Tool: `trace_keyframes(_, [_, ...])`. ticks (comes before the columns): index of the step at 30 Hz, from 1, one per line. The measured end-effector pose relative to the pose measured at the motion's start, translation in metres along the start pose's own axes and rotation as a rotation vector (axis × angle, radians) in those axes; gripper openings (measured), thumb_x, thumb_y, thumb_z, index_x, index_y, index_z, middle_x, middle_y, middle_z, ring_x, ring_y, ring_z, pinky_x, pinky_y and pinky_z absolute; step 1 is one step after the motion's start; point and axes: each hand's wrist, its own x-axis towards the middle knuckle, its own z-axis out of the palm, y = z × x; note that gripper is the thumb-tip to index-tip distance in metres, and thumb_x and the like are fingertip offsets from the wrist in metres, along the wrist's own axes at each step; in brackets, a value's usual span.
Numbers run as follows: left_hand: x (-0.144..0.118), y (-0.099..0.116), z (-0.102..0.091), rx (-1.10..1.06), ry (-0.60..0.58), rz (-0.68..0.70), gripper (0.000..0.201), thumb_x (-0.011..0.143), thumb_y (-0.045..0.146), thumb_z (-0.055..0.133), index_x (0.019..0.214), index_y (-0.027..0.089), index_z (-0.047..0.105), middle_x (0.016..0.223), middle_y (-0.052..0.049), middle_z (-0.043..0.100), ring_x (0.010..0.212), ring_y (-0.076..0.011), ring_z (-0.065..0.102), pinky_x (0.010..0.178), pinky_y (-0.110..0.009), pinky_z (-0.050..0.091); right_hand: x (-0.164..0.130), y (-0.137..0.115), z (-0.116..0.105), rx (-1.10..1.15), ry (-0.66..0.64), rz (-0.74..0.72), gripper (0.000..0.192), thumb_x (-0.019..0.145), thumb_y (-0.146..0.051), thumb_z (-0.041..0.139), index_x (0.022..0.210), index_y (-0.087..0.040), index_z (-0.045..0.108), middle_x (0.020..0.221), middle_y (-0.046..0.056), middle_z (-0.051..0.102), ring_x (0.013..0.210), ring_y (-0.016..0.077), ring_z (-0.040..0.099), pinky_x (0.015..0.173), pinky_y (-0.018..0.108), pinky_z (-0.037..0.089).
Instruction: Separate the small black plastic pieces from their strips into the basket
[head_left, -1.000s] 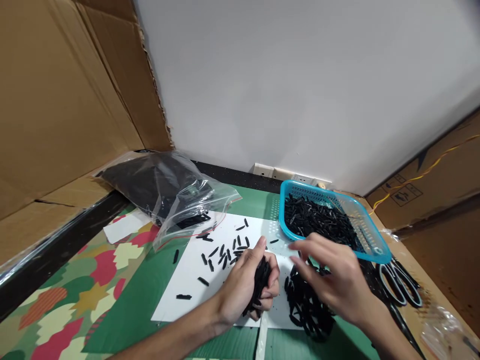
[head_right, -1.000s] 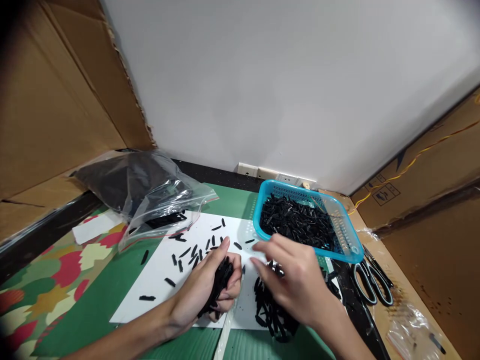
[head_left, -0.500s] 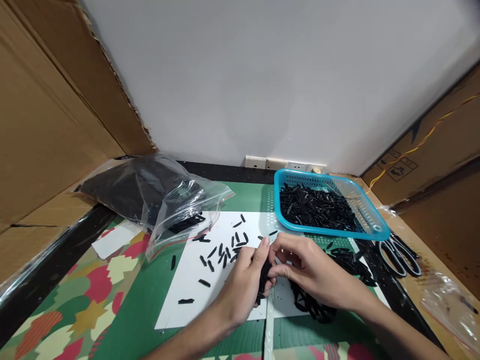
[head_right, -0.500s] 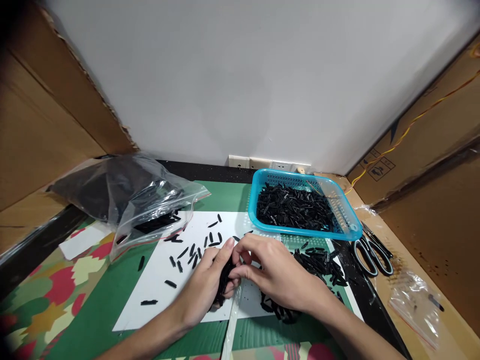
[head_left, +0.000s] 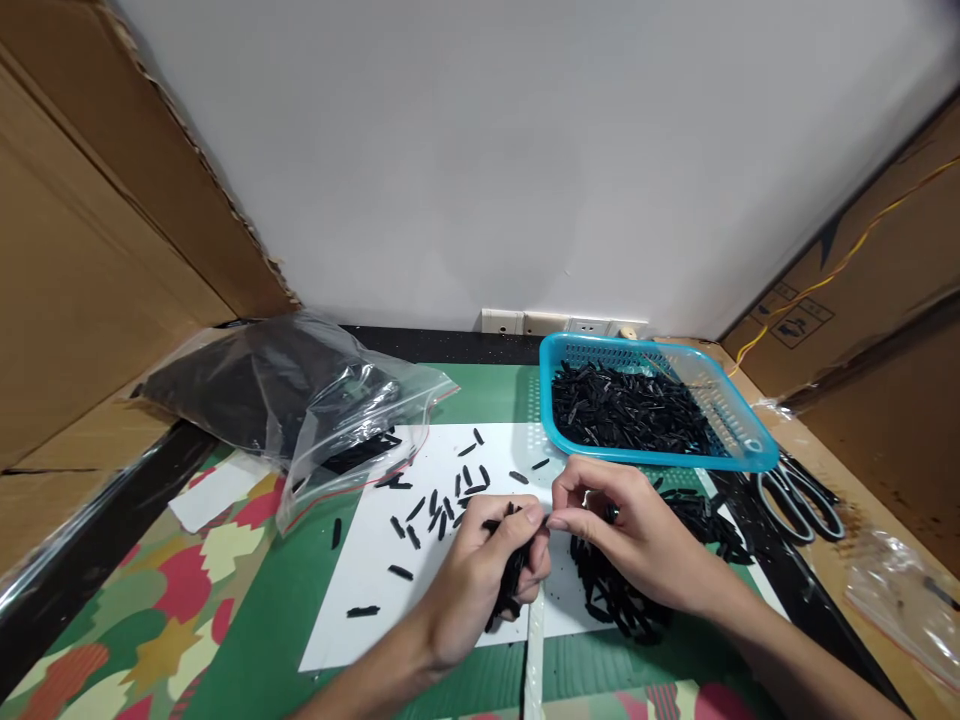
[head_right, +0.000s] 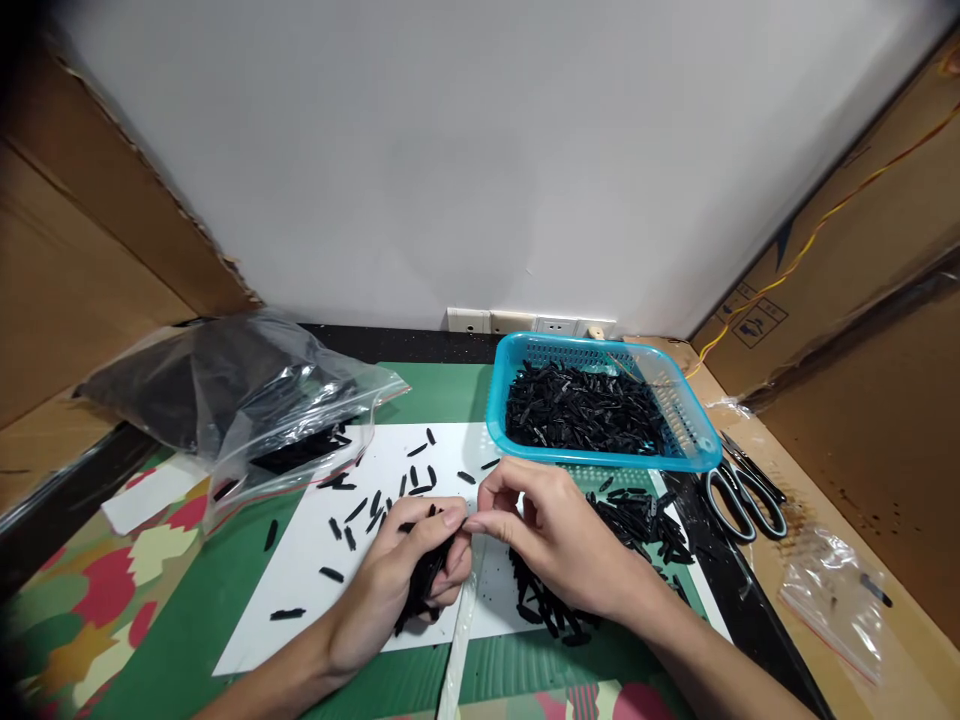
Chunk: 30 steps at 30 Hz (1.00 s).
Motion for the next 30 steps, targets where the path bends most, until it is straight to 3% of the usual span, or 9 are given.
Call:
trace_keyframes(5, [0.001, 0.001, -0.001, -0.056, -0.014, 0.048, 0.044, 0.096, 0.053, 0.06, 0.071, 0.019, 0.049, 0.058, 0.006, 0.041, 0.047, -0.0061, 0.029, 0.043, -0.019, 0.017, -0.004, 0.004, 0.0, -0.022, 0.074, -0.16, 0.009, 0.101, -0.029, 0.072, 0.106, -0.02, 0.072, 0.094, 0.002, 0.072, 0.081, 0.0149, 0.065, 0.071, 0.025, 0.049])
trace_keyframes(8, [0.002, 0.002, -0.002, -0.031, -0.012, 0.049, 0.044, 0.099, 0.051, 0.058, 0.07, 0.018, 0.051, 0.059, 0.005, 0.042, 0.048, -0.0068, 0.032, 0.043, -0.019, 0.018, -0.005, 0.008, 0.002, -0.082, 0.121, -0.287, 0.007, 0.102, -0.02, 0.069, 0.106, -0.019, 0.074, 0.094, 0.004, 0.075, 0.083, 0.0165, 0.069, 0.076, 0.027, 0.052])
trace_keyframes(17, [0.004, -0.001, -0.003, -0.071, 0.023, 0.011, 0.045, 0.101, 0.053, 0.051, 0.072, 0.019, 0.052, 0.057, 0.004, 0.042, 0.047, -0.0079, 0.033, 0.042, -0.018, 0.019, -0.006, 0.007, -0.004, -0.224, 0.242, -0.45, 0.011, 0.101, -0.011, 0.066, 0.106, -0.018, 0.073, 0.09, 0.006, 0.076, 0.078, 0.0173, 0.07, 0.069, 0.029, 0.055])
trace_keyframes(22, [0.005, -0.001, -0.003, -0.105, -0.028, 0.049, 0.046, 0.103, 0.049, 0.047, 0.07, 0.018, 0.053, 0.057, 0.004, 0.041, 0.046, -0.0075, 0.032, 0.043, -0.018, 0.02, -0.002, 0.007, -0.006, -0.243, 0.25, -0.482, 0.009, 0.103, -0.013, 0.066, 0.105, -0.019, 0.072, 0.088, 0.004, 0.076, 0.075, 0.0154, 0.07, 0.068, 0.027, 0.055])
trace_keyframes(25, [0.004, 0.0, -0.003, -0.14, -0.076, 0.038, 0.048, 0.101, 0.053, 0.045, 0.069, 0.018, 0.052, 0.057, 0.004, 0.04, 0.046, -0.0079, 0.03, 0.042, -0.019, 0.021, 0.001, 0.01, -0.014, -0.403, 0.259, -0.508, 0.009, 0.104, -0.013, 0.064, 0.105, -0.018, 0.072, 0.089, 0.005, 0.076, 0.076, 0.0152, 0.069, 0.066, 0.027, 0.053])
trace_keyframes(30, [0.005, 0.001, -0.002, -0.141, -0.046, -0.043, 0.049, 0.097, 0.061, 0.045, 0.07, 0.02, 0.05, 0.057, 0.005, 0.039, 0.046, -0.0078, 0.027, 0.04, -0.018, 0.019, 0.008, 0.025, -0.045, -0.828, 0.531, -0.35, 0.01, 0.105, -0.02, 0.062, 0.1, -0.02, 0.071, 0.092, 0.007, 0.076, 0.087, 0.0236, 0.066, 0.079, 0.039, 0.051])
